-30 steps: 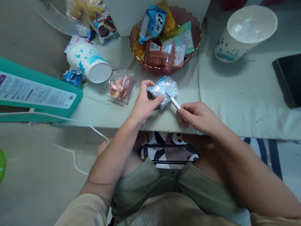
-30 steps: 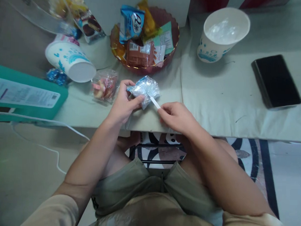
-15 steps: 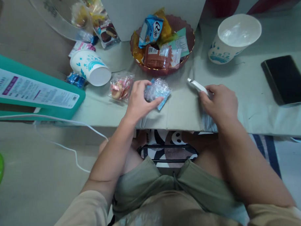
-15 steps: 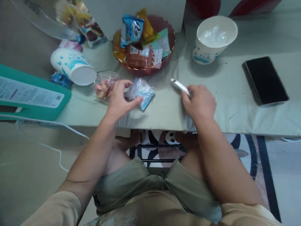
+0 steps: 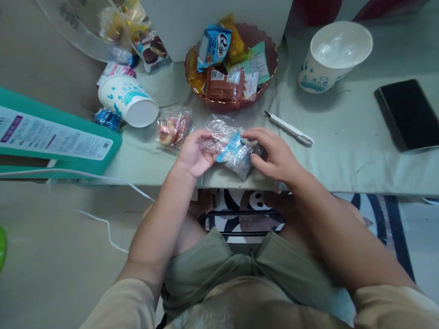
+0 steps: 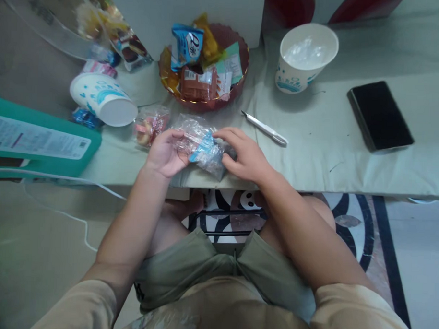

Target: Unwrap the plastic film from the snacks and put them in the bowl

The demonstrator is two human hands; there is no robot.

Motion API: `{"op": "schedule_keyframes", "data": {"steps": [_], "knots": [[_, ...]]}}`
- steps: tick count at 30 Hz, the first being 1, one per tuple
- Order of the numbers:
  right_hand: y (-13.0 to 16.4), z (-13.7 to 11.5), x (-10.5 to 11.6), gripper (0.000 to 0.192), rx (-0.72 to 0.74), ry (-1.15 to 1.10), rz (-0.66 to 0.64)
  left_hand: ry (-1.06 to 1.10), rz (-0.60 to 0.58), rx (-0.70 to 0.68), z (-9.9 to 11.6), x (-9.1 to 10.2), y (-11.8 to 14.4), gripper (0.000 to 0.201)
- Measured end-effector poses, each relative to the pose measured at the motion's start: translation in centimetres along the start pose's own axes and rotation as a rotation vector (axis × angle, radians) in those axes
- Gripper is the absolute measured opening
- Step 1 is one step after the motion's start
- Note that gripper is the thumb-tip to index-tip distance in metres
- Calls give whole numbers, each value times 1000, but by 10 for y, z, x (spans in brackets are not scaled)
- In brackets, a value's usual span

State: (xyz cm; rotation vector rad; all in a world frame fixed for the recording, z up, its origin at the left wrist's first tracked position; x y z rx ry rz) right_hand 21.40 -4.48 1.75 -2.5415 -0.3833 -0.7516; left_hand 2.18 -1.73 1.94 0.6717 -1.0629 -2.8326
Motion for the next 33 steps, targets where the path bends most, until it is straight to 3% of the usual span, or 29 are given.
{"op": "schedule_keyframes", "data": {"steps": [4,8,12,15,17,20,23,28,31,33], "knots": [[1,3,3,20,-11,6,9,17,13,-65,0,1,-8,3],[3,7,24,11,-40,24,153,-43,129,-250,8,13,-12,7],[11,24,51,21,-210,96,245,-483,278,-532,32,40,-10,15],[17,33,65,25,-263,223,282,-873,369,-591,41,60,-10,14],[20,34,71,25,-283,296,329,-1011,352,-650,42,66,-13,7],[21,29,73,26,-286,305,438,-1116,258,-850,41,60,-17,42],[13,25,59,32,-283,323,351,-1123,191,-960,42,48,-24,41],[-8,26,25,64,-372,446,74,-968,178,-1042,52,29,-14,5],[-17,19,10,61,-329,417,62,-769,176,-997,52,27,1,7],[-21,11,4,47,-257,373,67,-669,150,-973,50,27,10,10]]}}
Point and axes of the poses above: each hand's wrist, its own y-axis away from the middle knuckle, its own x-axis out of the back of the hand, z = x × y, the point moved 4 cm from there along -y, towards the middle knuckle, and after that the axes turned 1 degree about -x, right-handed, at the moved point
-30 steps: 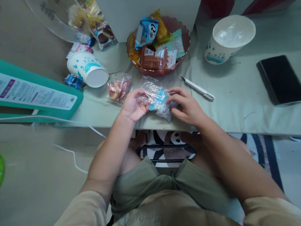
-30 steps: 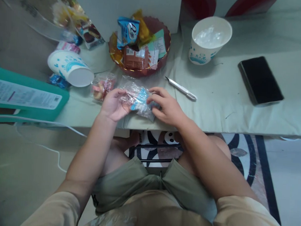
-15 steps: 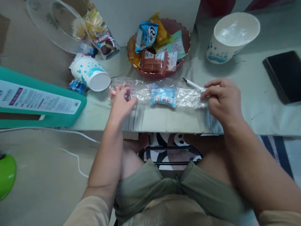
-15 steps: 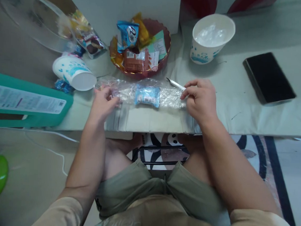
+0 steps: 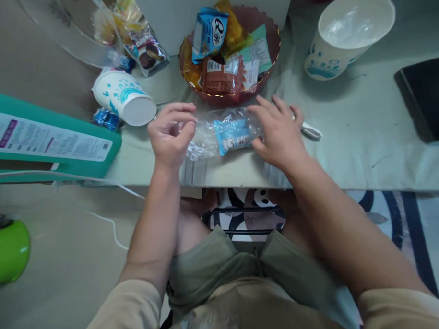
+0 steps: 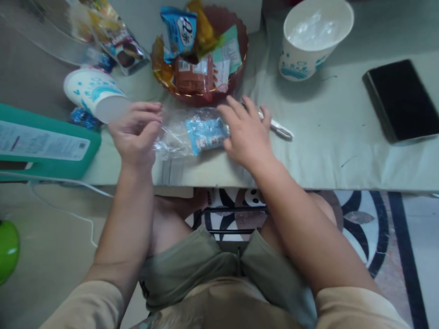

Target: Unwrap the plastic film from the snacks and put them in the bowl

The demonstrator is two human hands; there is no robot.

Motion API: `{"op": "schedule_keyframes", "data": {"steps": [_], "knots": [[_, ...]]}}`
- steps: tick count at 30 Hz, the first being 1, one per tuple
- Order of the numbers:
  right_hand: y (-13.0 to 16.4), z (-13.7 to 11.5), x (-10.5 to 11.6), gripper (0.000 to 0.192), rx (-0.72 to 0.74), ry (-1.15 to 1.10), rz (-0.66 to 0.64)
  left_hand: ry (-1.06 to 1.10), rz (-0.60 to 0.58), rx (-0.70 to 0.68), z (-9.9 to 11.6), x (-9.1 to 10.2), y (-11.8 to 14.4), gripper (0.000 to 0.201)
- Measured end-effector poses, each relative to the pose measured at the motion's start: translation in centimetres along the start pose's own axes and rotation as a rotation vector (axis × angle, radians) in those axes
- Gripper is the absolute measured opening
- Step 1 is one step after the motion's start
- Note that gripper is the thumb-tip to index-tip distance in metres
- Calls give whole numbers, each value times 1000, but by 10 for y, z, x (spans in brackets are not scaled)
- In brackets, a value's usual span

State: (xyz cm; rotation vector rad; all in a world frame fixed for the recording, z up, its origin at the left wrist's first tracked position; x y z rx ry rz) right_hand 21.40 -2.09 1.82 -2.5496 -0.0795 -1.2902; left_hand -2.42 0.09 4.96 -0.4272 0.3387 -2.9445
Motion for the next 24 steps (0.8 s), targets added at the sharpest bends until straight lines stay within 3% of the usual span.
{"op": "schedule_keyframes", "data": {"steps": [4,9,11,13,16,17,18,21,22,24], "knots": [[1,-15,0,20,84,-72,-59,64,-4,-70,9,2,8,7],[16,-24,17,34,161,16,-165,165,-69,-44,13,4,4,13],[28,-27,24,40,210,90,-256,204,-157,62,11,8,3,14],[40,-29,28,32,223,154,-382,166,-308,206,10,12,4,14],[51,-30,31,31,123,241,-546,-32,-594,372,12,12,9,19],[52,-30,31,36,78,276,-574,-92,-614,357,16,12,9,22],[52,-31,30,41,41,315,-585,-130,-566,304,22,11,7,25],[49,-36,25,35,-3,433,-555,-142,-240,78,44,5,1,27],[48,-39,22,30,-1,464,-541,-152,-201,49,49,-1,1,24],[48,-44,16,24,27,493,-539,-207,-333,58,50,-22,5,14]]}}
Point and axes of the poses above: each hand's wrist, its own y-axis away from the middle knuckle, its own x-axis out of the back of the hand, z = x × y, the point moved 4 cm from there along -y, towards the middle knuckle, and after that the axes turned 1 degree about -x, right-handed, at the moved point
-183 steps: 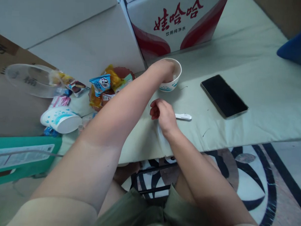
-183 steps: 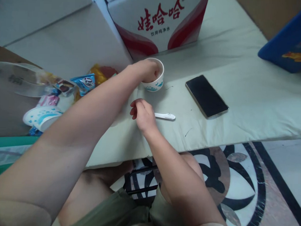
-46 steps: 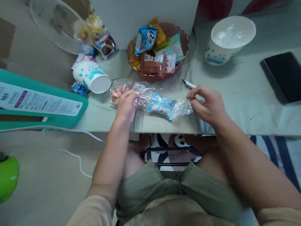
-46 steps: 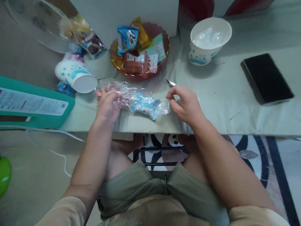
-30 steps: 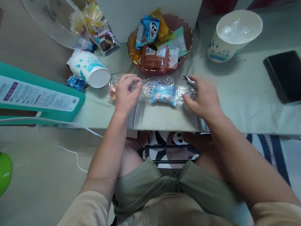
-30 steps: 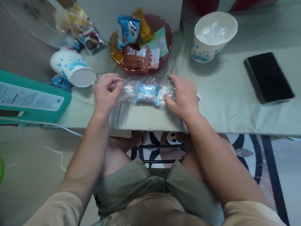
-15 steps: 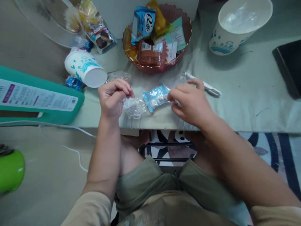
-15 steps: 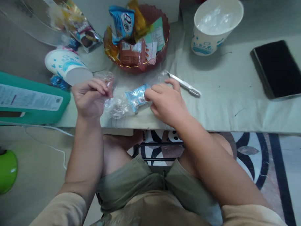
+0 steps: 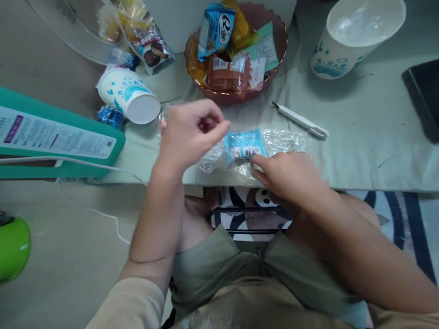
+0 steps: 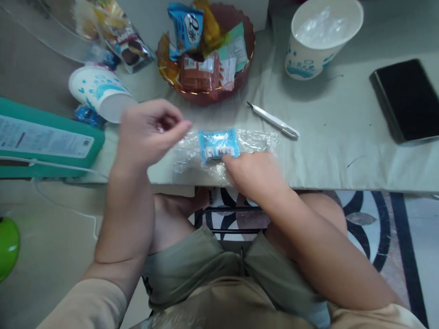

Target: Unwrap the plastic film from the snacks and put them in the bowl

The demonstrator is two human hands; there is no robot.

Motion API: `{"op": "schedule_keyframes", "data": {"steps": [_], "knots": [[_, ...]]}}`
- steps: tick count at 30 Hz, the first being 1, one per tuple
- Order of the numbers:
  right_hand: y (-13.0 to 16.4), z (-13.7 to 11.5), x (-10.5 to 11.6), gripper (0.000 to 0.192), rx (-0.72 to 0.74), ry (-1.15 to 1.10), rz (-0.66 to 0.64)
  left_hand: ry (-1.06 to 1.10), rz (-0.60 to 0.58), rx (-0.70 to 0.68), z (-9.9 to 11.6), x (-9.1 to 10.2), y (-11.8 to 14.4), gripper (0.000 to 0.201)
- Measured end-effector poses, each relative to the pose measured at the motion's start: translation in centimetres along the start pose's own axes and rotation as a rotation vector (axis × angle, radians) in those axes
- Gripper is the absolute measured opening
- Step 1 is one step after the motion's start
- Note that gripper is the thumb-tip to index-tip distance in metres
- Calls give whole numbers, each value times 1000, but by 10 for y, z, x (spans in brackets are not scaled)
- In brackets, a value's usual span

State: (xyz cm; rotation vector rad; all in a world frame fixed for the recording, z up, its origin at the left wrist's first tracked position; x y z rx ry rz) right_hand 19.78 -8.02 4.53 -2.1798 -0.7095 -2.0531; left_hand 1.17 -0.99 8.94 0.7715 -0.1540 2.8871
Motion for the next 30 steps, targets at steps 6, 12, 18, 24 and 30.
{"op": "schedule_keyframes", "data": {"steps": [6,12,18,24,30], "knots": [[-1,-8,-4,30,28,-37,-82,-225,-420,-49,-21,-36,-1,47],[-8,6,-1,34,-146,-207,-47,-145,-371,52,-42,-29,-4,10],[-17,17,-7,60,-221,-750,95,435,-275,347,-36,-40,7,23],[-24,19,-25,93,-94,-1289,113,797,-388,454,-17,-49,18,24],[-25,7,-33,93,-99,-1504,15,851,-368,423,-14,-41,13,29]]}}
Point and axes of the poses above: each hand's wrist, its own y-axis away from the middle knuckle, its own x-axis out of the back of the hand, z = x × y, the point moved 4 cm from there along -y, towards the middle knuckle, and after that the axes turned 1 degree about -x, right-handed, at the moved point
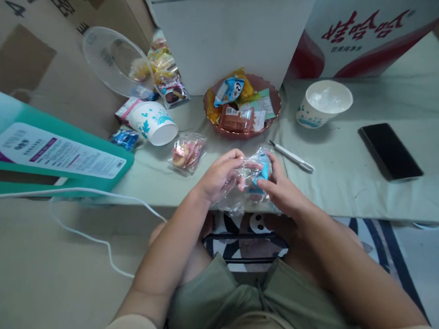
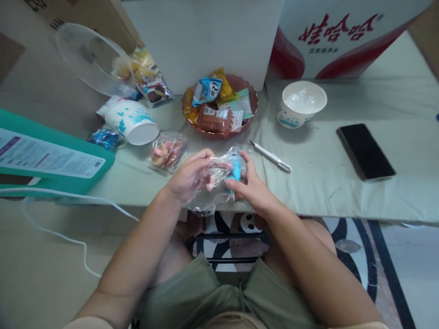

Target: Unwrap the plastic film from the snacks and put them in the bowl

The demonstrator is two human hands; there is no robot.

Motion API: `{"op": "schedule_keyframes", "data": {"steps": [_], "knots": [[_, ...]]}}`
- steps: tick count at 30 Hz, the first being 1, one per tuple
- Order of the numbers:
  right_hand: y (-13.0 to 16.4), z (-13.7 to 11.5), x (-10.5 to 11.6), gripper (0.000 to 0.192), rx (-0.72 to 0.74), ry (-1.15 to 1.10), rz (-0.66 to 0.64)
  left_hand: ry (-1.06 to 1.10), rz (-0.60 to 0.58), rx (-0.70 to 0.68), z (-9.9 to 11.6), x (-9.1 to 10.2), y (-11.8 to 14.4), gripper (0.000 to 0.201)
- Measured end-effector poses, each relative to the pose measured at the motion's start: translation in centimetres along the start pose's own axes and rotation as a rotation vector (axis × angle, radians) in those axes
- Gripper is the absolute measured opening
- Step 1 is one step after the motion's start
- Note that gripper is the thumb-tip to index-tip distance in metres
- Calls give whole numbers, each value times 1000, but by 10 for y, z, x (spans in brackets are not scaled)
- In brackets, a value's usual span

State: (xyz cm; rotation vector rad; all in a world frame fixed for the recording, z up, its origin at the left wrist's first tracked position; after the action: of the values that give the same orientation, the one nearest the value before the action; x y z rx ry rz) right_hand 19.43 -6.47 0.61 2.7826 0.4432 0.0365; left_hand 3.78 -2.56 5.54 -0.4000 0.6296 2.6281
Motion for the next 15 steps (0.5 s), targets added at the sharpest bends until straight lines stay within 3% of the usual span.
{"op": "schedule_keyframes", "data": {"steps": [4,7,11,15], "knots": [[3,-7,-4,98,1,54,39,-24,222,-98,8,23,2,26],[7,-9,-4,99,-56,19,-4,-37,413,-174,14,43,6,17],[11,-8,-3,98,-95,-117,-81,-78,588,-266,22,59,12,11],[15,-12,7,102,-23,-332,19,-58,751,-273,26,72,15,13]]}}
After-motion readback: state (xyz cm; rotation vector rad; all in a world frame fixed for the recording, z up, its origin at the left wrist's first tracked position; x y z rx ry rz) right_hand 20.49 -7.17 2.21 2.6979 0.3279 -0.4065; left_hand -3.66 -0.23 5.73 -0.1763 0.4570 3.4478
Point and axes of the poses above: each hand's wrist, its own y-axis away from the middle knuckle, its own x-axis out of the back of the hand, z = x × y, the point moved 4 cm from there along -y, towards the middle knuckle, and after that the axes turned 1 degree about -x, right-handed, at the moved point
